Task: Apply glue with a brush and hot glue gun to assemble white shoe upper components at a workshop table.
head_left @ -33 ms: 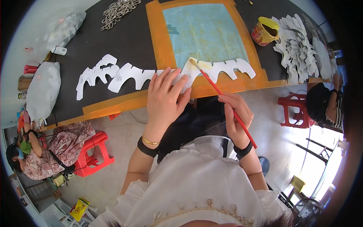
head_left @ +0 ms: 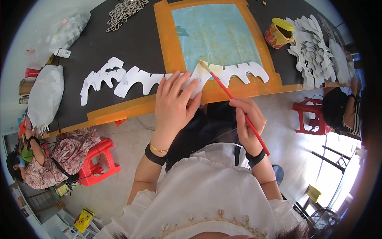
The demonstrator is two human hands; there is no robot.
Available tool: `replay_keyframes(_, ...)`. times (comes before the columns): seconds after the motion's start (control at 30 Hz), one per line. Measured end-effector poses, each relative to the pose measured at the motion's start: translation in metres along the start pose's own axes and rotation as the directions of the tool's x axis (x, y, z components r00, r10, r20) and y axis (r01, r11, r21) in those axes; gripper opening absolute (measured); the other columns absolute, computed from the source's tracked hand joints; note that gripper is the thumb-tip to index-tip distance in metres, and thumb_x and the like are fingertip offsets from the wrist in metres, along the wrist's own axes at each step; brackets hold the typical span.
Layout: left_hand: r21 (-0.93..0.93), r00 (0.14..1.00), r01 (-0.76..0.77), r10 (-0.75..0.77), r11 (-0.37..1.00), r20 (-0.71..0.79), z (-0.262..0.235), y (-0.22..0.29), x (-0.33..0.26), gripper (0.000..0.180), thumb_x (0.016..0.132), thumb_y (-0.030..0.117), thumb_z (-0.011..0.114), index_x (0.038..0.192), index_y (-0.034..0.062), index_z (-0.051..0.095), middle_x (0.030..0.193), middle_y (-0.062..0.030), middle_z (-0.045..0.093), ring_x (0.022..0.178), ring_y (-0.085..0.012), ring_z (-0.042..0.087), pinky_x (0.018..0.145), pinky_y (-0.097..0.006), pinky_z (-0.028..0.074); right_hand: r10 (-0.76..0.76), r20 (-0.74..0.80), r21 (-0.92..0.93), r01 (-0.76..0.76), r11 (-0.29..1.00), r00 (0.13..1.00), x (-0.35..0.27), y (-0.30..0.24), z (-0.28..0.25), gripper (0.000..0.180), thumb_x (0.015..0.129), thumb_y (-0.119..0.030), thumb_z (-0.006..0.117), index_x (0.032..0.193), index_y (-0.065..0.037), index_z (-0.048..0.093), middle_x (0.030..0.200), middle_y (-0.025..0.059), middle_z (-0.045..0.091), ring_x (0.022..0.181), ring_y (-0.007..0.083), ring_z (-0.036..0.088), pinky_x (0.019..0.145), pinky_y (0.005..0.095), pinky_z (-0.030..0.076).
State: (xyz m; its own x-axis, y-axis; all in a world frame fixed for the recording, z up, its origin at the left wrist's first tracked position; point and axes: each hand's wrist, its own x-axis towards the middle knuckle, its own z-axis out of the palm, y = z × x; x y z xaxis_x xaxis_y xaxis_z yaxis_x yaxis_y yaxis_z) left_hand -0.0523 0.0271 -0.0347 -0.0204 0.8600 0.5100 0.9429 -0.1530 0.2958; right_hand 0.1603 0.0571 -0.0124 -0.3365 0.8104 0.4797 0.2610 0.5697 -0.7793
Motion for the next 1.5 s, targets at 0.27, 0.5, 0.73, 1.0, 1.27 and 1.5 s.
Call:
replay_keyframes(0.27,-0.002,1.0,0.011,-0.011,1.0,-0.001,0.0,0.001,0.0,0.03,0.079,0.022,0.072,0.108,0.0136,0.067,0.123,-0.0052,0.059,0.118,-0.0287,0.053,0.101,-0.05,0.038,0.108,-0.011,0.088,-0.107,0.99,0.994,-0.006,-0.002,-0.009,0.015,0.084,0.007,0.055,0.095,0.003,0.065,0.095,0.0171,0.067,0.084,0.0288,0.065,0.075,0.0321,0.052)
replay_keyframes(0.5,-0.001,1.0,0.023,-0.023,1.0,0.017,0.002,0.001,0.001,0.03,0.08,0.022,0.07,0.109,0.014,0.067,0.124,-0.0052,0.059,0.119,-0.0284,0.053,0.102,-0.05,0.038,0.097,0.002,0.095,-0.097,0.991,0.995,0.0,0.009,-0.011,0.012,0.09,0.003,0.05,0.093,0.004,0.062,0.095,0.0169,0.067,0.082,0.0241,0.064,0.074,0.0311,0.05)
replay_keyframes(0.73,-0.006,0.999,0.013,-0.013,1.0,0.036,-0.003,0.001,0.002,0.03,0.081,0.023,0.069,0.11,0.0135,0.067,0.124,-0.006,0.059,0.12,-0.0296,0.052,0.102,-0.05,0.037,0.316,-0.368,0.562,-0.061,0.825,0.874,0.012,0.034,-0.067,0.029,0.102,-0.021,0.04,0.096,0.003,0.055,0.084,0.0133,0.061,0.075,0.019,0.057,0.074,0.0301,0.045)
replay_keyframes(1.0,-0.016,0.999,-0.005,0.006,1.0,0.041,-0.008,0.006,0.002,0.03,0.083,0.018,0.067,0.112,0.0112,0.065,0.125,-0.0083,0.059,0.12,-0.0332,0.051,0.103,-0.05,0.037,-0.01,-0.624,-0.152,-0.109,0.982,0.782,0.083,0.019,-0.151,0.033,0.102,-0.021,0.043,0.085,0.003,0.058,0.072,0.0039,0.056,0.065,0.0108,0.051,0.064,0.024,0.04)
replay_keyframes(1.27,-0.015,0.999,-0.028,0.028,0.999,0.018,-0.005,0.006,0.003,0.029,0.083,0.019,0.066,0.111,0.0109,0.065,0.124,-0.0084,0.059,0.119,-0.0337,0.051,0.103,-0.05,0.037,0.066,-0.332,-0.345,-0.186,0.92,0.941,0.151,0.072,-0.137,0.025,0.097,-0.02,0.05,0.093,0.001,0.062,0.069,0.0084,0.064,0.061,0.0132,0.058,0.058,0.028,0.044)
replay_keyframes(1.5,-0.022,1.0,-0.023,0.024,0.999,0.02,-0.003,0.005,0.002,0.029,0.083,0.019,0.066,0.111,0.0108,0.065,0.123,-0.0088,0.06,0.118,-0.0337,0.052,0.102,-0.051,0.037,0.063,-0.487,-0.115,-0.135,0.984,0.871,0.133,0.05,-0.148,0.027,0.099,-0.019,0.049,0.091,0.002,0.063,0.069,0.0051,0.062,0.061,0.0084,0.057,0.058,0.0229,0.045)
